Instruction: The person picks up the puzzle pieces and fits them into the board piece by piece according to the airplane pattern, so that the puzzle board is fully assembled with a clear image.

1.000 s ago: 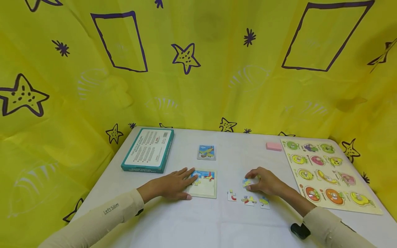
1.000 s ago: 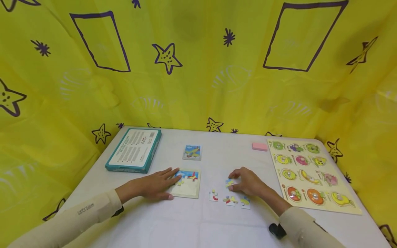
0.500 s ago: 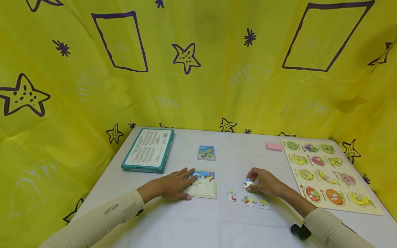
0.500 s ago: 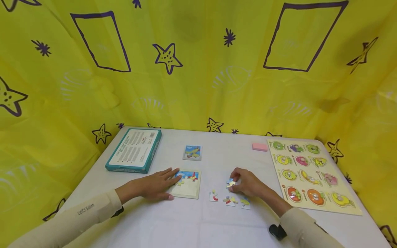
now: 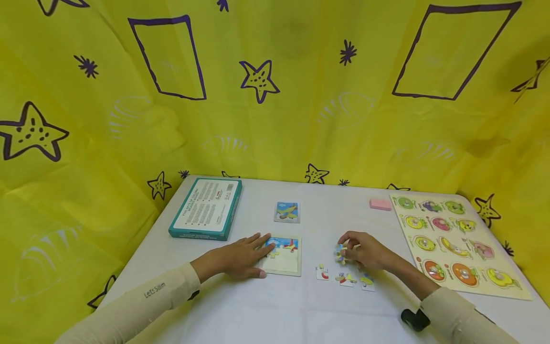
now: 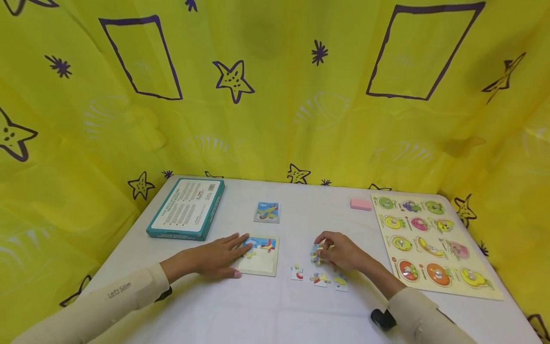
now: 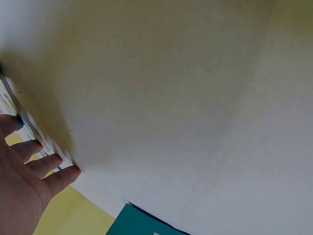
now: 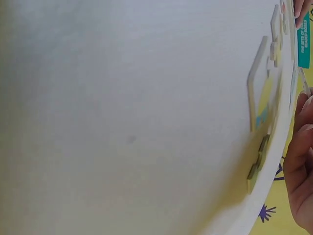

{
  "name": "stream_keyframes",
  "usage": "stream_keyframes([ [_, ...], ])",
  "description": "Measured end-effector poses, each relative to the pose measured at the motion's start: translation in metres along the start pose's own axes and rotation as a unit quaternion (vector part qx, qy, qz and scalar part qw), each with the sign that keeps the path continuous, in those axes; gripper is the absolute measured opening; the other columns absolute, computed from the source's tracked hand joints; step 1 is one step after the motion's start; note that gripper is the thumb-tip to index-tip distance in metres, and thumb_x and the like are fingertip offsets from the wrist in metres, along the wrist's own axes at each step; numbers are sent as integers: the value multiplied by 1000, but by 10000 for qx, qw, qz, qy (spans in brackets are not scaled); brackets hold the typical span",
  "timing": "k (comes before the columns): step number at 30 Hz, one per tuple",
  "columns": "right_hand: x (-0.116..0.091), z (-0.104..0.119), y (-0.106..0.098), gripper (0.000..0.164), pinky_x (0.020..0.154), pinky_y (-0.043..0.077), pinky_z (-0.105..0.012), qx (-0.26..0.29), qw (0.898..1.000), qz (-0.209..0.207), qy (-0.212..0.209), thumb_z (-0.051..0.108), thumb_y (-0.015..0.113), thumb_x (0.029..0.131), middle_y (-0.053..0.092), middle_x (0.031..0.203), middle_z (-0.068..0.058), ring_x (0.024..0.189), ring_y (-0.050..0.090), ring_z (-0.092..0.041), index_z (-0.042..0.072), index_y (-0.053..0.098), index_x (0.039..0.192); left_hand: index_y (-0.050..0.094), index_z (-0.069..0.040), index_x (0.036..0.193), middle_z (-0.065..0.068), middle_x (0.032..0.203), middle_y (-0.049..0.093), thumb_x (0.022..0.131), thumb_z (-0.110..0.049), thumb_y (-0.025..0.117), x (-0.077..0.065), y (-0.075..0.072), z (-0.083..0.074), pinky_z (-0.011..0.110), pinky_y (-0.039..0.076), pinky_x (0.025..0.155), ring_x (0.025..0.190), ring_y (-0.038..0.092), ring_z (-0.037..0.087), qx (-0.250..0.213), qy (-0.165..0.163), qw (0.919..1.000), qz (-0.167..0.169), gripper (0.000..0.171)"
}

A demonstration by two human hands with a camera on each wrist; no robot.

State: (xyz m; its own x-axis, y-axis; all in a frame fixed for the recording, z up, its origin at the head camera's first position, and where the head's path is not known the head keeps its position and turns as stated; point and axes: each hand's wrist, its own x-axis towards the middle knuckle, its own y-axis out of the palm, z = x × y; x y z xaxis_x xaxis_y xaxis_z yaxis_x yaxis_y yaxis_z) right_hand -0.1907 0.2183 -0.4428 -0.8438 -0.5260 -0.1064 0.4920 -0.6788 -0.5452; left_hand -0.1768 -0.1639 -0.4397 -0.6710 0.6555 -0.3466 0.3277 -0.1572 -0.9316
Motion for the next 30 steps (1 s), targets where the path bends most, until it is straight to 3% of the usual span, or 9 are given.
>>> stream_keyframes([
  [13, 12, 18, 4, 25, 47, 39, -22, 211, 9996, 60, -168, 8, 66, 95, 62, 78, -15, 50, 49, -16, -4, 55, 114, 18, -18, 162, 7, 170, 12, 98, -61, 51, -1, -5, -2, 53, 28, 121, 156, 15, 34, -204, -51, 9998, -14, 84],
  [30, 35, 28, 28, 25, 53, 45, -22, 215, 9991, 262, -242, 11, 70, 94, 62, 85, -5, 55, 53, -18, -4, 67, 114, 21, -23, 162, 7, 170, 12, 98, -62, 49, 1, 0, 0, 52, 29, 121, 155, 16, 35, -83, -37, 10000, -19, 81],
])
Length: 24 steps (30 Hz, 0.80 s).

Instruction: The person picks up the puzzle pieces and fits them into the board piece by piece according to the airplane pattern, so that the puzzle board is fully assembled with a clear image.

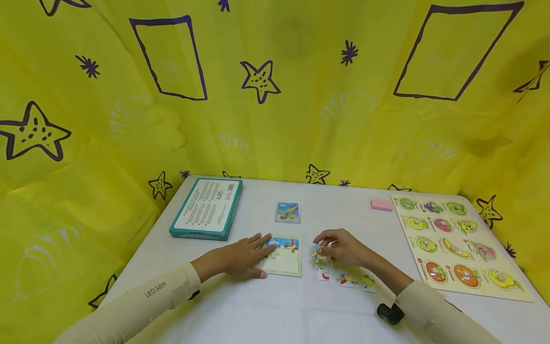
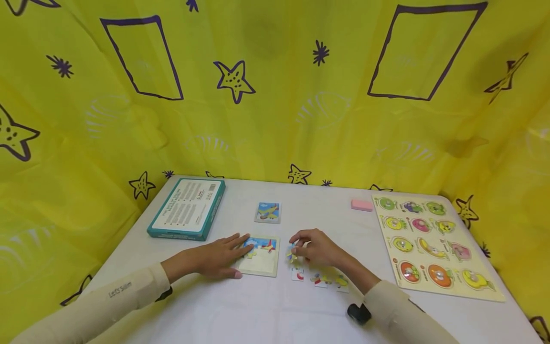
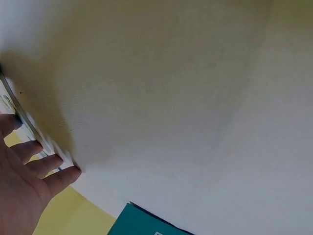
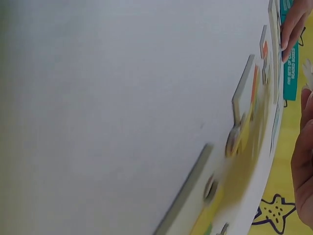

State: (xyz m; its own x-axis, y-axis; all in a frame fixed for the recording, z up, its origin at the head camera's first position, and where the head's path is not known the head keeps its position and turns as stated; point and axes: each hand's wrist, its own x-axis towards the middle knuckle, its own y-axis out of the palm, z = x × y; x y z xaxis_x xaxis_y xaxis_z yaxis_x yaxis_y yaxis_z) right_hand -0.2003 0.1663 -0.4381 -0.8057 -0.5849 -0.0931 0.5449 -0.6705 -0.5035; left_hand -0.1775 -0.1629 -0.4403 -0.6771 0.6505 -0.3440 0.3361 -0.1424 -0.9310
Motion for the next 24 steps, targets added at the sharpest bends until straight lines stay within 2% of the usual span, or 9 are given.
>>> stream_keyframes([
  [6, 12, 6, 12, 27, 52, 46, -23, 90, 10000, -10, -39, 8, 69, 94, 64, 82, -5, 54, 53, -17, -4, 64, 117, 21, -23, 162, 7, 170, 13, 98, -62, 49, -1, -1, 0, 53, 29, 120, 155, 17, 36, 2, 27, 10000, -10, 80],
  [11, 22, 10, 23, 25, 53, 49, -26, 258, 9996, -44, -39, 9, 70, 93, 66, 79, -5, 53, 53, -17, -4, 61, 112, 21, -23, 162, 7, 170, 13, 98, -62, 49, -1, 0, -1, 53, 30, 120, 155, 18, 36, -7, 15, 10000, 2, 80],
  [16, 29, 12, 32, 23, 53, 49, -26, 254, 9997, -33, -1, 9, 71, 92, 67, 77, -5, 52, 53, -14, -3, 62, 109, 22, -23, 162, 8, 170, 14, 97, -62, 49, -1, -1, -2, 53, 31, 119, 154, 19, 36, 4, -5, 10000, 11, 80],
  [24, 40, 16, 41, 22, 52, 46, -24, 118, 9999, 25, -113, 9, 69, 93, 65, 76, -7, 50, 52, -14, -1, 68, 114, 22, -23, 162, 7, 170, 14, 98, -62, 49, -3, -4, -3, 53, 30, 120, 154, 19, 36, 51, -9, 10000, 8, 80],
])
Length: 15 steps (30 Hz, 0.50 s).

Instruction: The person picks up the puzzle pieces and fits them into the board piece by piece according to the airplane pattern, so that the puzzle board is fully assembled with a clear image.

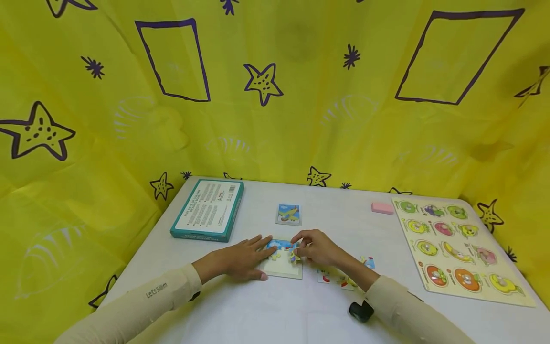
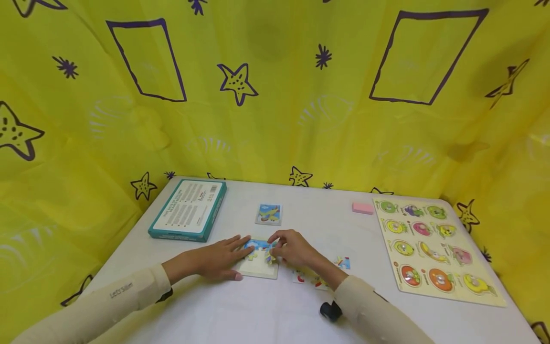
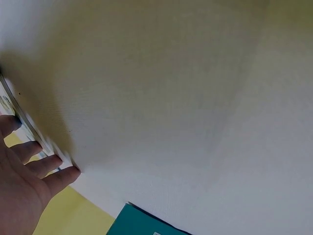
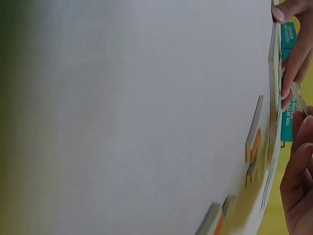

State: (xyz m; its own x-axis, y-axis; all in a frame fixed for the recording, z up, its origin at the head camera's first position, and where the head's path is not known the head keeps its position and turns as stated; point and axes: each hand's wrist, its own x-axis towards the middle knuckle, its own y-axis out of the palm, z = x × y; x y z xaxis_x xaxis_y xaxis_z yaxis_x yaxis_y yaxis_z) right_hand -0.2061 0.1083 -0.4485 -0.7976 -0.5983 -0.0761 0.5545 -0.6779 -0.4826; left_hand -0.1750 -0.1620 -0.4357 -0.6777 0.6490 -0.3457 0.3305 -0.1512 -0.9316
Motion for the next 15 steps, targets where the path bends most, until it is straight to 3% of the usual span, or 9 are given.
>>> stream_keyframes([
  [15, 18, 11, 17, 17, 53, 45, -23, -243, 9994, -100, 228, 7, 73, 90, 64, 69, -4, 50, 53, -11, 2, 71, 107, 21, -22, 162, 8, 170, 13, 99, -62, 47, -1, 0, 1, 51, 29, 121, 155, 18, 37, 61, 44, 10000, -3, 80],
])
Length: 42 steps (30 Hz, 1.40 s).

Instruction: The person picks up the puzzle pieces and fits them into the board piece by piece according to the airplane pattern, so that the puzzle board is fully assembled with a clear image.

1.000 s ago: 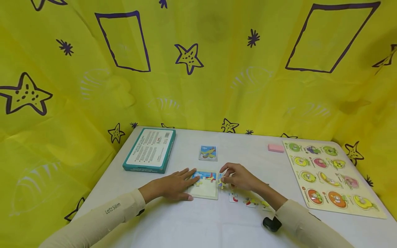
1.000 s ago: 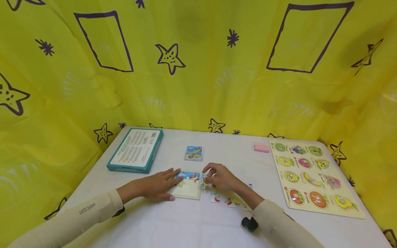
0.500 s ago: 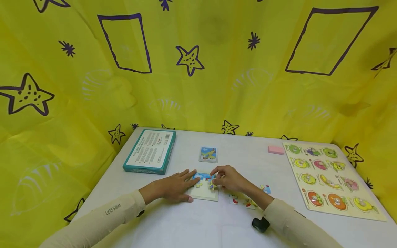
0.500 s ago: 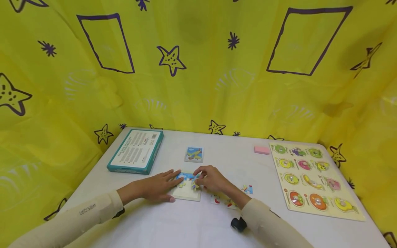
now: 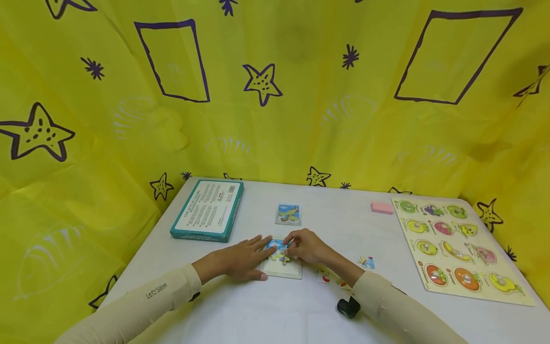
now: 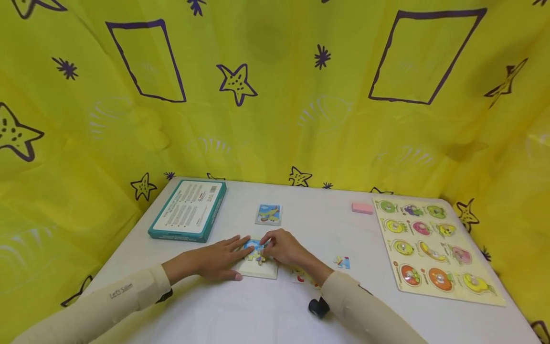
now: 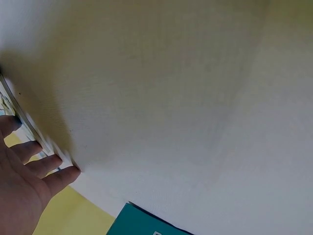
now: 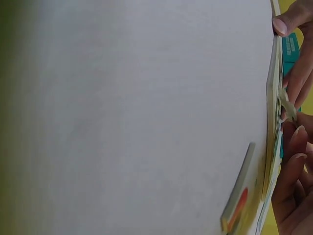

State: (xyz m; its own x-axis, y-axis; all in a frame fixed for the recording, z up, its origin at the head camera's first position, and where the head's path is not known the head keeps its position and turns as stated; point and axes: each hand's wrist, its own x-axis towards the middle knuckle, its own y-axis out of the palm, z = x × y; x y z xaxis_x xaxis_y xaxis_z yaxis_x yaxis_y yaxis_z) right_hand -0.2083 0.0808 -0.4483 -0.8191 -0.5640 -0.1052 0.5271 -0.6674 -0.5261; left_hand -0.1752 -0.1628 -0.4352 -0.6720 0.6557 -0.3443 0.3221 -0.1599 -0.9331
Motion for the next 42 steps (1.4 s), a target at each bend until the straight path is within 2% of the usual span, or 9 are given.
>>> stream_keyframes([
  [5, 5, 3, 5, 19, 54, 45, -24, -194, 9994, -208, 184, 10, 75, 89, 62, 73, -2, 53, 55, -11, 4, 72, 107, 21, -21, 162, 8, 170, 14, 98, -62, 48, 0, -1, 0, 51, 30, 120, 154, 18, 37, -37, 1, 10000, -24, 80],
  [9, 6, 5, 7, 25, 56, 45, -25, -481, 9971, -346, 485, 15, 79, 87, 64, 76, -1, 57, 56, -12, 7, 73, 110, 21, -22, 162, 8, 170, 13, 98, -63, 49, 1, 0, 0, 52, 29, 120, 155, 18, 37, -92, -12, 10000, -15, 81],
  [12, 6, 8, 8, 34, 58, 45, -26, -748, 9946, -341, 635, 19, 82, 84, 64, 75, 1, 61, 57, -12, 6, 70, 114, 21, -23, 162, 8, 170, 14, 97, -64, 48, 1, 2, 1, 52, 30, 120, 155, 18, 36, -75, 12, 10000, -32, 81],
  [15, 4, 9, 6, 37, 58, 45, -25, -936, 9935, -247, 604, 21, 84, 82, 64, 75, 3, 63, 56, -12, 6, 68, 112, 22, -22, 162, 8, 170, 14, 98, -64, 47, 1, 3, 2, 51, 30, 120, 154, 18, 36, -51, 47, 10000, -50, 81],
  [20, 1, 11, 5, 32, 56, 45, -24, -943, 9934, -154, 637, 19, 87, 79, 62, 77, 2, 62, 56, -12, 8, 68, 103, 22, -22, 162, 8, 169, 14, 98, -63, 47, 1, 2, 2, 51, 30, 120, 154, 19, 36, -60, 67, 9999, -47, 80],
  [26, 1, 11, 5, 26, 64, 45, -26, -1158, 9911, -226, 608, 16, 88, 77, 62, 77, 3, 70, 55, -12, 10, 70, 95, 21, -23, 162, 8, 170, 13, 98, -63, 48, 1, 1, 2, 51, 29, 121, 155, 17, 36, -117, 40, 9999, -4, 80],
  [36, -1, 14, 4, 21, 68, 43, -28, -1394, 9877, -258, 662, 16, 87, 76, 61, 77, 6, 73, 55, -11, 14, 74, 92, 22, -23, 162, 7, 170, 14, 97, -63, 48, 1, 0, 1, 51, 29, 121, 155, 18, 35, -152, -3, 9999, 30, 80],
  [42, -2, 15, 4, 19, 65, 42, -27, -1436, 9875, -279, 587, 16, 87, 76, 60, 75, 6, 71, 54, -11, 14, 74, 90, 22, -22, 162, 8, 169, 14, 98, -62, 49, 1, -1, 1, 51, 29, 121, 154, 18, 37, -137, 13, 9999, -4, 80],
])
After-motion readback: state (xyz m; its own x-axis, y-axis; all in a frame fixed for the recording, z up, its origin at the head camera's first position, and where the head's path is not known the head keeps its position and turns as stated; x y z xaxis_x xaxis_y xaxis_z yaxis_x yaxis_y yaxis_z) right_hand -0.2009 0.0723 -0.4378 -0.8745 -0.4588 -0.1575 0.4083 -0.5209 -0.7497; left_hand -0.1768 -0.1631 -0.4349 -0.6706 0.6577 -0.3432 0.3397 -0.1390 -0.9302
